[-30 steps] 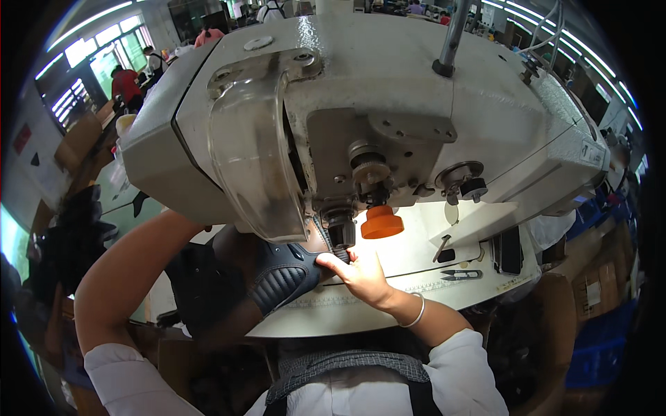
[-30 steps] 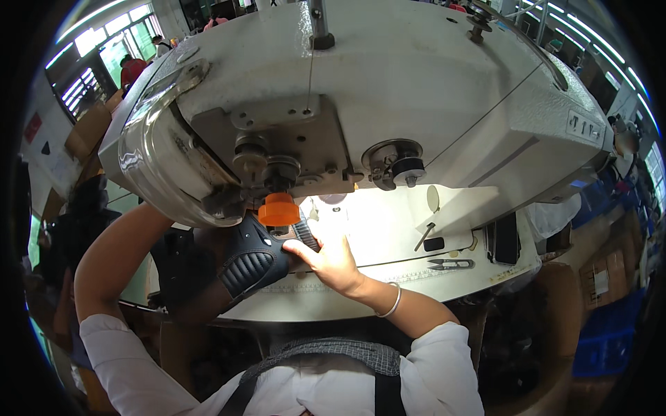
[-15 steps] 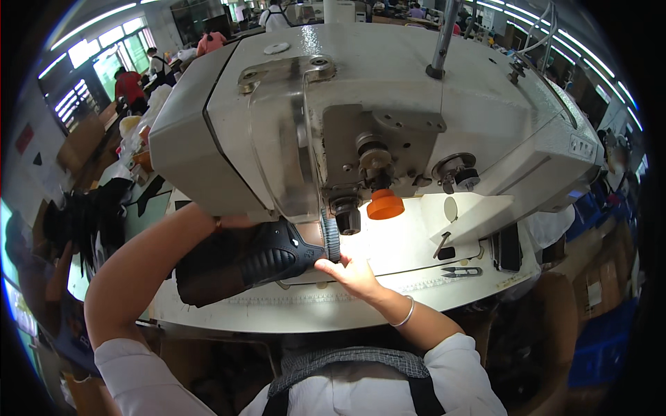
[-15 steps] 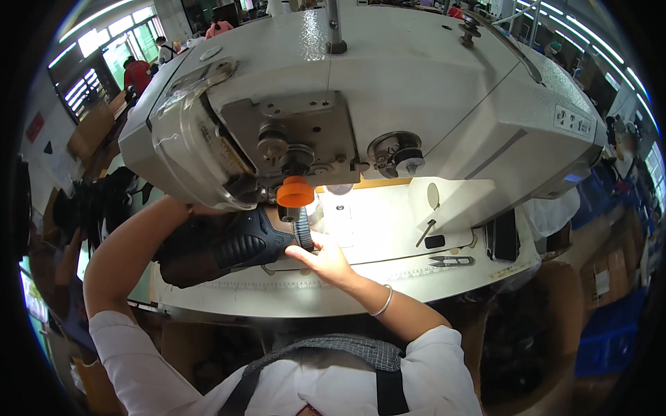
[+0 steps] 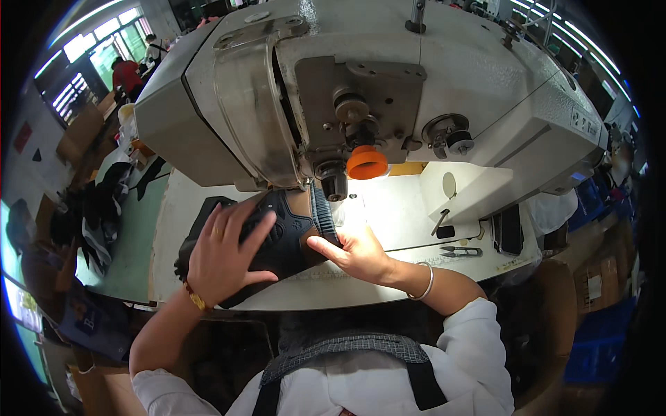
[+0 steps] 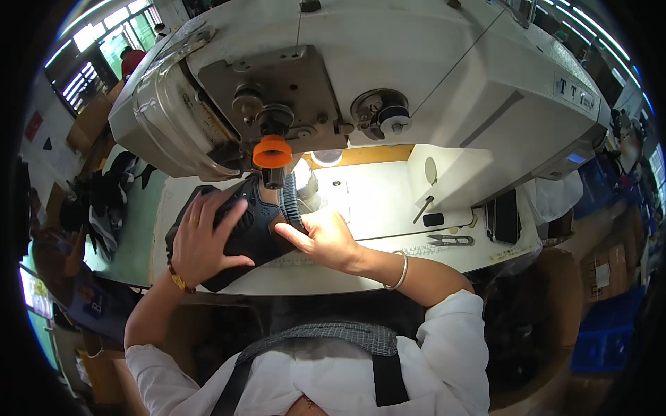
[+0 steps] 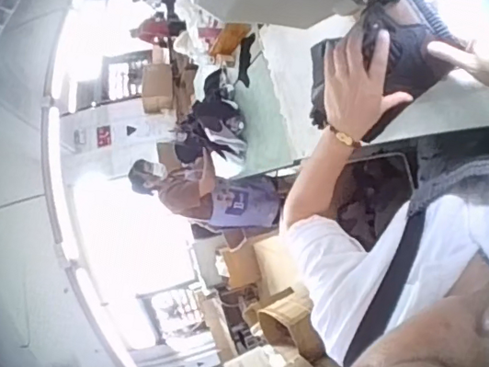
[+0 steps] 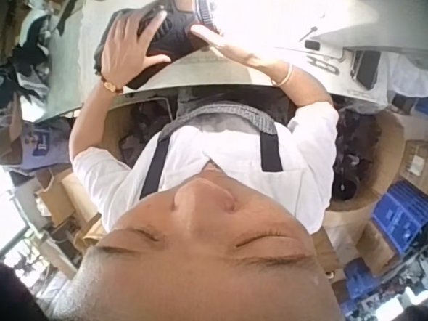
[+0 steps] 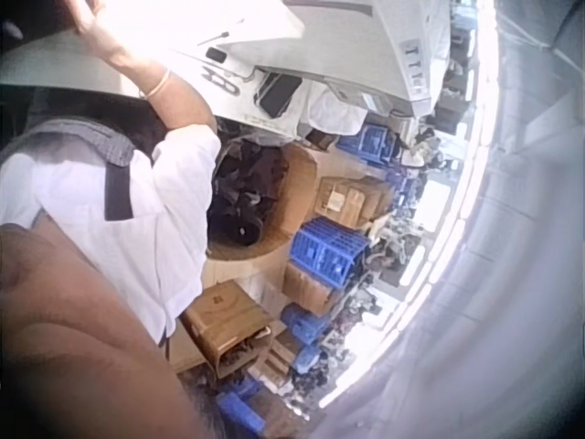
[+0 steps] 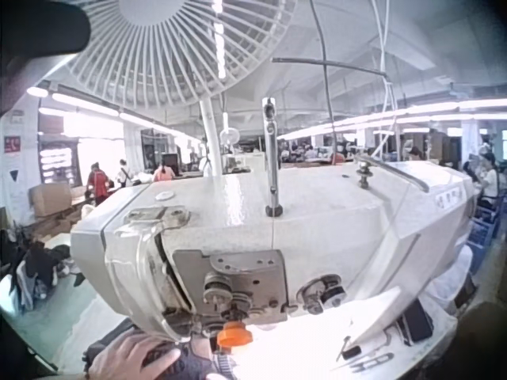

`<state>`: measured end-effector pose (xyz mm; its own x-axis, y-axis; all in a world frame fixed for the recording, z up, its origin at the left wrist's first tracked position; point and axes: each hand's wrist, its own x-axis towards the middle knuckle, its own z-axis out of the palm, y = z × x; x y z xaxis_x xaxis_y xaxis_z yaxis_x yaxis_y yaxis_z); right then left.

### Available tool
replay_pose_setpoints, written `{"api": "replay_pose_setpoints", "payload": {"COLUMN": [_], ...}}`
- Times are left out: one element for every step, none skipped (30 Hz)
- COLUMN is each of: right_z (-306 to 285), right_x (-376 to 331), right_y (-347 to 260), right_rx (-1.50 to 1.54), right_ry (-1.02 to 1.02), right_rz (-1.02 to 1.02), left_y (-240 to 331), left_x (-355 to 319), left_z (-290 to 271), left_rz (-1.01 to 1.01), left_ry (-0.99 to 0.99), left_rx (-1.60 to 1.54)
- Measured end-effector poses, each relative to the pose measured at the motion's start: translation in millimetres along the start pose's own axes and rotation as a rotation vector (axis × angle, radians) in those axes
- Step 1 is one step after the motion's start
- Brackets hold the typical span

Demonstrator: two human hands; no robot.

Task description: The person aligns and feeds components of a leather boot upper into an industrial sewing machine, stitching the pieces together along the edges.

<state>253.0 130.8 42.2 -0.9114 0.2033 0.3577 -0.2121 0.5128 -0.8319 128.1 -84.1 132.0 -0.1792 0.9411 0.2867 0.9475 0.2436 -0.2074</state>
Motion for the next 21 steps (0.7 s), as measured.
{"api": "replay_pose_setpoints", "payload": {"right_z": [0.6,1.9,1.4,1.6,1.7,0.9,1.2,3.3,3.3,3.3,1.2,-4.5,-10.6,-15.1,-19.6,-22.7,-31.2,-38.0,-44.9,-50.1,-53.3], "right_x": [0.7,1.8,1.2,1.3,-0.2,-1.5,-2.9,-3.4,-4.3,-5.0,-6.2,-8.4,-10.7,-10.5,-9.7,-7.3,-2.8,1.9,9.5,18.4,25.6], "right_y": [1.5,3.4,5.3,6.8,7.4,7.4,6.1,3.2,0.4,-2.5,-4.9,-5.4,-5.6,-4.4,-2.5,0.2,5.0,9.6,14.5,18.8,21.5], "right_rx": [-0.018,0.040,0.067,0.095,0.102,0.056,0.105,0.182,0.266,0.261,0.204,0.139,-0.058,-0.060,0.165,0.386,0.398,0.548,0.118,-0.312,-0.507], "right_ry": [-0.037,-0.025,-0.022,-0.019,-0.021,-0.001,-0.030,-0.010,-0.024,0.003,-0.017,-0.077,-0.137,-0.197,-0.202,-0.206,-0.140,-0.110,0.074,0.309,0.338], "right_rz": [0.059,0.082,0.093,0.104,0.159,0.249,0.212,0.213,0.255,0.212,0.181,0.194,0.181,0.215,0.163,0.109,0.042,0.060,-0.227,-0.521,-0.637], "left_y": [8.1,17.6,28.6,40.5,49.4,56.1,60.0,61.8,62.1,60.5,57.9,55.5,53.7,52.6,51.9,52.6,55.2,58.8,64.4,69.1,74.4], "left_x": [-6.4,-13.1,-17.1,-21.5,-24.1,-25.1,-24.5,-22.7,-21.3,-20.2,-19.4,-18.3,-18.0,-18.4,-17.7,-16.3,-14.8,-12.8,-10.9,-8.6,-7.2], "left_z": [1.1,2.4,7.0,11.7,17.9,24.7,32.0,38.9,44.7,48.7,51.0,52.5,52.3,50.5,48.4,46.3,44.1,42.3,40.6,39.1,37.3], "left_rz": [0.012,0.001,0.001,-0.029,-0.078,-0.123,-0.132,-0.196,-0.280,-0.267,-0.248,-0.233,-0.241,-0.225,-0.215,-0.208,-0.212,-0.222,-0.248,-0.238,-0.251], "left_ry": [-0.002,-0.037,0.034,-0.012,-0.018,-0.030,-0.040,-0.005,-0.017,0.027,0.082,0.142,0.145,0.179,0.193,0.216,0.212,0.187,0.183,0.223,0.201], "left_rx": [0.135,0.262,0.305,0.341,0.338,0.322,0.331,0.341,0.339,0.352,0.387,0.422,0.424,0.367,0.317,0.313,0.338,0.365,0.364,0.364,0.418]}}
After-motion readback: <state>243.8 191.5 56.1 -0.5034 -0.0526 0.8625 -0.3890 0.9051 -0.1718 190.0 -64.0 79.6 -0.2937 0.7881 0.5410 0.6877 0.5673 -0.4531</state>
